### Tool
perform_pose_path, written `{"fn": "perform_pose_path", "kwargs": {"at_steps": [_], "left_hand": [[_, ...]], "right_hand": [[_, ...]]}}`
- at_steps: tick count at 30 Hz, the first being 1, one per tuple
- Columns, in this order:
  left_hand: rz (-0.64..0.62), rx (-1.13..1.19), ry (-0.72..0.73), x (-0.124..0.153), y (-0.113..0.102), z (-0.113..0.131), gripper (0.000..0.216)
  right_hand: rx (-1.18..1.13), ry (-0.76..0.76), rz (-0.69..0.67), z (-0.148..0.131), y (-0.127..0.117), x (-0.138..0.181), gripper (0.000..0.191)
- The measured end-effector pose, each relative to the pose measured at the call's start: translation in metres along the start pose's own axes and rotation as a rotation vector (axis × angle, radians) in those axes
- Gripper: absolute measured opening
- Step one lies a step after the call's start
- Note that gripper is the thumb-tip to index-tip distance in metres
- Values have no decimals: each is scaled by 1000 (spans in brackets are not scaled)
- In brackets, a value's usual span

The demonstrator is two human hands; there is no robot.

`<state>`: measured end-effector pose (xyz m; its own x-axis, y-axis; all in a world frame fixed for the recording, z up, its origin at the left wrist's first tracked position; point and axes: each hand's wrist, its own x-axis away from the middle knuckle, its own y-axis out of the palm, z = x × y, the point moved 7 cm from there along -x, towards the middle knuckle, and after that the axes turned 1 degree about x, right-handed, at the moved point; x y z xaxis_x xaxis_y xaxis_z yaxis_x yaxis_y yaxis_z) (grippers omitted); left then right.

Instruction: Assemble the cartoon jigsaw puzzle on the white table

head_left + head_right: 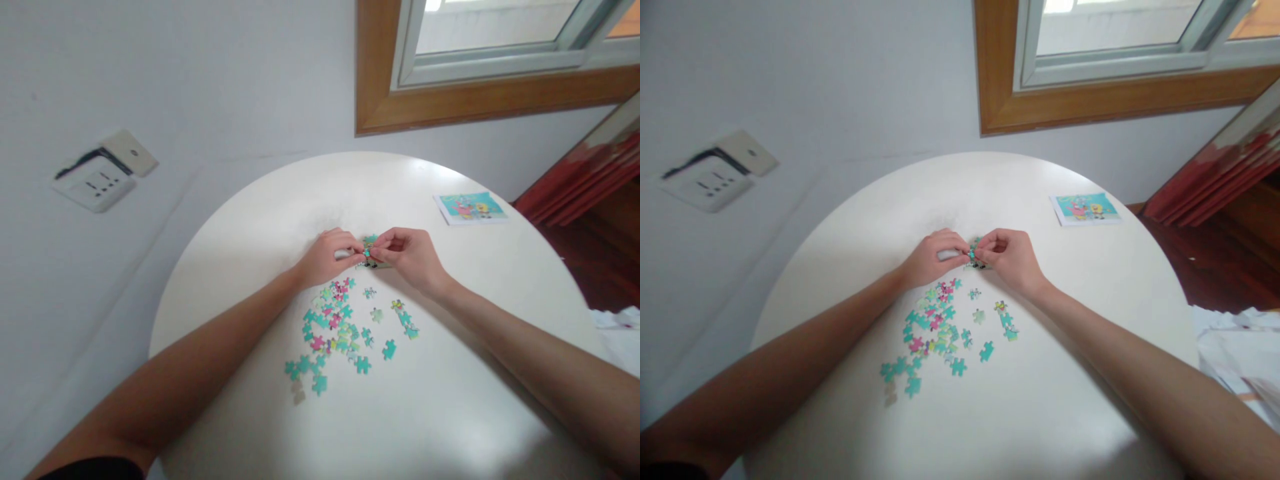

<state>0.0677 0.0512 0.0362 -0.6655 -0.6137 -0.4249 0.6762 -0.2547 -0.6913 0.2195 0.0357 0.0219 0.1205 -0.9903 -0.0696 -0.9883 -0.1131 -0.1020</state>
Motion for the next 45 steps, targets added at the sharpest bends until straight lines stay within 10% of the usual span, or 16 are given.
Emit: {"fn": "perform_pose_path", "kwargs": {"at_steps": [22,45], "left_hand": [[258,22,-224,2,-16,-19,11],[134,-192,-236,2,0,-29,16]], "right_hand": [[607,-243,136,-12,1,6,13],[987,-314,-143,-12,27,20,26]]}}
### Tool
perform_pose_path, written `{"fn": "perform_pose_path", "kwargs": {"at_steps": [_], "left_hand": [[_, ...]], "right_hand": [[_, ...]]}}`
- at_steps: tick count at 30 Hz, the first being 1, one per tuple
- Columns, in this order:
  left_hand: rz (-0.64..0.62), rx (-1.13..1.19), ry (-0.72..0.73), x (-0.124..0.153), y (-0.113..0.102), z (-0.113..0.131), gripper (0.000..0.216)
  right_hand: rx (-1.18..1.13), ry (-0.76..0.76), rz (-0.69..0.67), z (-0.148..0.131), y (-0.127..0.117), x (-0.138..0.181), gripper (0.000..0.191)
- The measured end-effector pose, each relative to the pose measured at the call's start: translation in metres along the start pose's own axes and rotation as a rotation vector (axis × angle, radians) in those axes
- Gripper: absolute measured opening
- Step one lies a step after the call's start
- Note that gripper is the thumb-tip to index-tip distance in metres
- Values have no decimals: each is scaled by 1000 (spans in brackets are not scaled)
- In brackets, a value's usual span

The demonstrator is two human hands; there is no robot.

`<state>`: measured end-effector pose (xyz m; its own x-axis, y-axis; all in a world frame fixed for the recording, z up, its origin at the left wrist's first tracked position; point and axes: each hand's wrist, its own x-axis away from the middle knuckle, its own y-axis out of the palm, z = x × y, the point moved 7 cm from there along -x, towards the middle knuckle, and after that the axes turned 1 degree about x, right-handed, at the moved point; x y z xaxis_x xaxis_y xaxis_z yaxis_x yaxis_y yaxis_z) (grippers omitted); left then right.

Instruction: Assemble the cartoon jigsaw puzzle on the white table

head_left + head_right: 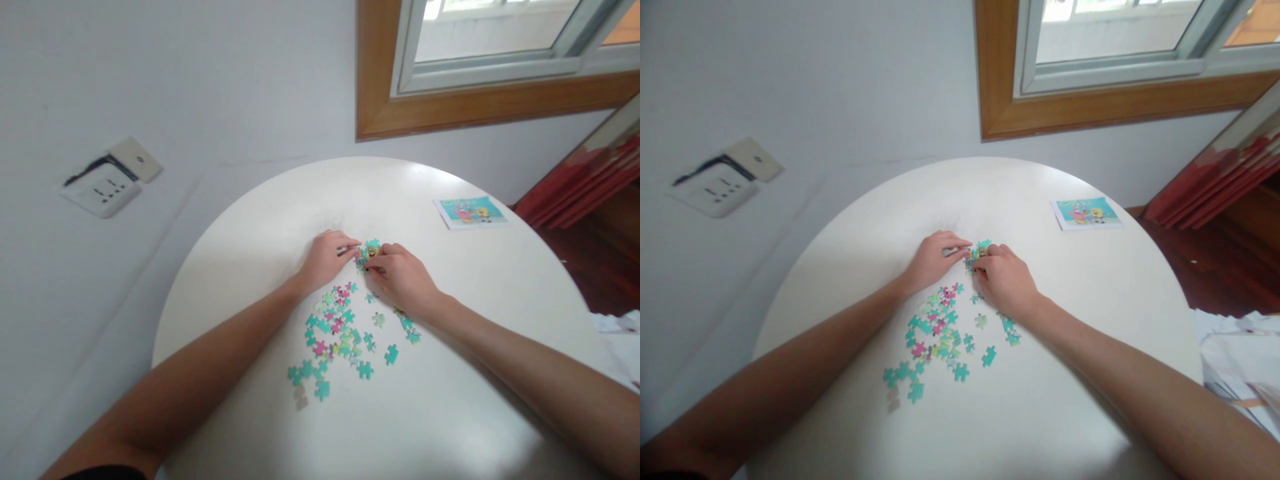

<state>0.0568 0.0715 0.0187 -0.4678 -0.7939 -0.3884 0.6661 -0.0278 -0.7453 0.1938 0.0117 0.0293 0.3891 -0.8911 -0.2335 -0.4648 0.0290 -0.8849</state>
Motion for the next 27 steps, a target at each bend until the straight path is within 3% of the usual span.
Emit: {"fn": "perform_pose_path", "kwargs": {"at_steps": [5,13,21,27], "left_hand": [[-32,-115,73,1,5,2,26],[-8,-58,78,4,-2,7,44],[-44,-81,124,5,-1,11,42],[30,-26,127,5,-8,11,45]], "right_hand": [[-2,-8,0,-1,0,0,27],[-22,-6,-17,0,-1,0,28],[-17,-11,-24,-2,-2,0,29],[-25,-21,-22,-3,-3,1,29]]}}
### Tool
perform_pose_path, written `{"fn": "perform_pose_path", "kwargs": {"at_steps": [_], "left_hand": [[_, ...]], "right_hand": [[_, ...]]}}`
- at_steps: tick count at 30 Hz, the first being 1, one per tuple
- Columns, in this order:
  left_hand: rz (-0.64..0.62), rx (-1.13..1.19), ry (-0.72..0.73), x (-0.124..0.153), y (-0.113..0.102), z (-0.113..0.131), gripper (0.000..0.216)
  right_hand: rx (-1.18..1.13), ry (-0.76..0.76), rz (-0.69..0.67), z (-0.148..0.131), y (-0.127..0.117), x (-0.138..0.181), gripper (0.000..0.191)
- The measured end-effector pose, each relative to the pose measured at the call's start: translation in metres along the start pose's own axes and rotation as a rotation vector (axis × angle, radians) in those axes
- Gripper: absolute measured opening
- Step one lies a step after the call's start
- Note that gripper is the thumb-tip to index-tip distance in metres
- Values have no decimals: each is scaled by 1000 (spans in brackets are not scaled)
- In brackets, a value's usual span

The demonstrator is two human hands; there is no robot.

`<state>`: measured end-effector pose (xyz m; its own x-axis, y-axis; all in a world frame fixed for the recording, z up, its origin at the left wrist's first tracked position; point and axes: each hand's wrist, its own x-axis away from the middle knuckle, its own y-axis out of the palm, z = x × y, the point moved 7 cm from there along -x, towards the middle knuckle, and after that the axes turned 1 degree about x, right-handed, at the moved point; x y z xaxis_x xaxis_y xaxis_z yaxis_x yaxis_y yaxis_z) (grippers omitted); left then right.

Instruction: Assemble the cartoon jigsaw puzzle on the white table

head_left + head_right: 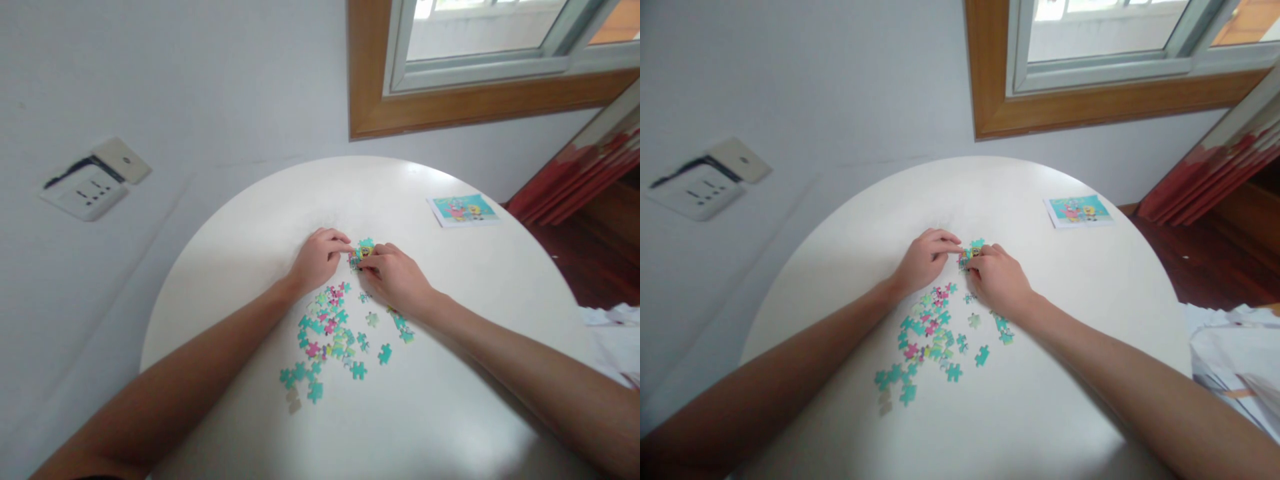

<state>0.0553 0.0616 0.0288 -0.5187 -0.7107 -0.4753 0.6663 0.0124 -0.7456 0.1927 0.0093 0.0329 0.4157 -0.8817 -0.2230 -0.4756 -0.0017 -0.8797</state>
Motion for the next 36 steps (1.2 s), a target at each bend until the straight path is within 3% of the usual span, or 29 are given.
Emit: {"fn": "perform_pose_path", "kwargs": {"at_steps": [10,15,20,28,33,36], "left_hand": [[-39,8,39,0,4,2,45],[-74,12,61,1,7,3,43],[-83,5,60,1,7,3,43],[-125,-19,77,1,9,4,45],[-178,15,138,3,12,9,49],[-225,18,168,5,15,13,47]], "right_hand": [[-100,-41,12,3,-13,-3,26],[-143,-181,-196,-13,-14,3,17],[-20,-177,-311,-20,-4,11,10],[-47,-192,-320,-22,3,17,17],[-202,-205,-362,-26,-2,16,20],[-353,-143,-251,-12,-14,3,14]]}}
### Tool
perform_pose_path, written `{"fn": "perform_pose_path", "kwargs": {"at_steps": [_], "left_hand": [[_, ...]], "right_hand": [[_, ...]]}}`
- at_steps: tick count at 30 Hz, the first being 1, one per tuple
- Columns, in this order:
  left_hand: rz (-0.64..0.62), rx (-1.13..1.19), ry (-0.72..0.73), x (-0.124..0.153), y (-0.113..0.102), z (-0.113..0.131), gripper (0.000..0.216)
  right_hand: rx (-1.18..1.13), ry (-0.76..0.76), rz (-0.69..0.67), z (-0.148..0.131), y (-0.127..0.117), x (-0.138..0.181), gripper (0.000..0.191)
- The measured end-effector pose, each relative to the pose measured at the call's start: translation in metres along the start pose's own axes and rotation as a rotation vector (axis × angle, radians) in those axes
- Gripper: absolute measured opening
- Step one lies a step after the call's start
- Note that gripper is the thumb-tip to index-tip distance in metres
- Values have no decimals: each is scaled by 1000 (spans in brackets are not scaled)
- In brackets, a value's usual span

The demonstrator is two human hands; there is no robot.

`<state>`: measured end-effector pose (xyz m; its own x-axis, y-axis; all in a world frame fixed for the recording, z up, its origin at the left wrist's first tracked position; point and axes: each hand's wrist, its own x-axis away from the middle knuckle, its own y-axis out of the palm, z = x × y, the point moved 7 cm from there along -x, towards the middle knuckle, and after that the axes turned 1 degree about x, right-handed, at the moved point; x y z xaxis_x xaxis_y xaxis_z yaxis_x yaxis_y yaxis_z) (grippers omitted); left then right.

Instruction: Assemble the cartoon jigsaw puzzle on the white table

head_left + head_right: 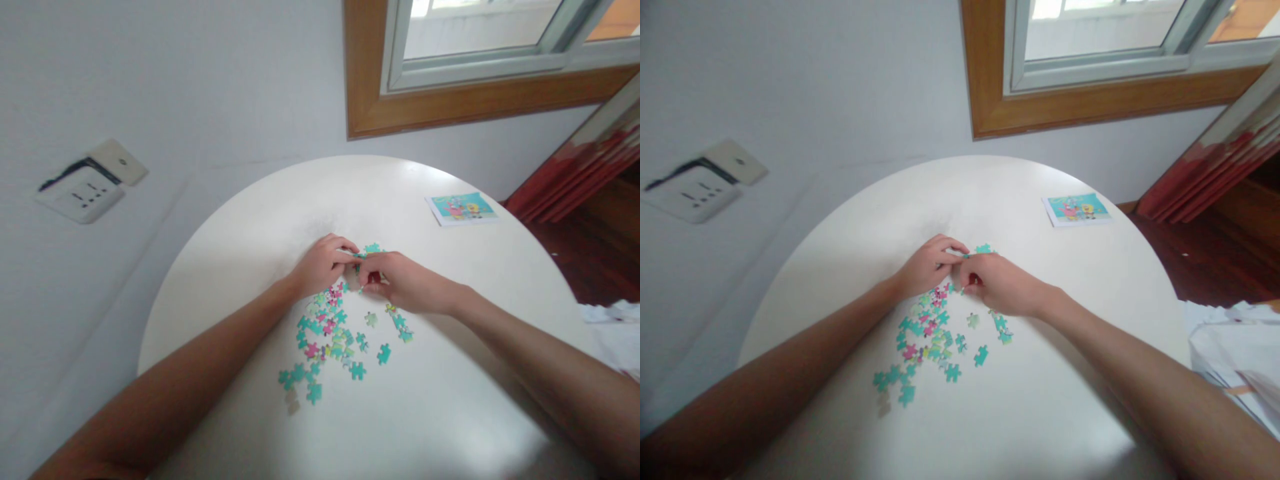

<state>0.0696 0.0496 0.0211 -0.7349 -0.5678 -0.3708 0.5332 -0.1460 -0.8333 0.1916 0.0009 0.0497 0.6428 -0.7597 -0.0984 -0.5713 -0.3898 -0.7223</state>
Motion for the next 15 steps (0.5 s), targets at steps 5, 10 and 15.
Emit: {"fn": "perform_pose_path", "kwargs": {"at_steps": [5,10,15], "left_hand": [[88,17,-18,-1,-7,0,48],[158,17,-66,-1,-12,-5,42],[74,-4,-31,-1,-5,-4,42]], "right_hand": [[-72,157,397,47,-36,-10,9],[-58,155,466,67,-31,-19,12],[-74,129,472,64,-25,-25,13]]}}
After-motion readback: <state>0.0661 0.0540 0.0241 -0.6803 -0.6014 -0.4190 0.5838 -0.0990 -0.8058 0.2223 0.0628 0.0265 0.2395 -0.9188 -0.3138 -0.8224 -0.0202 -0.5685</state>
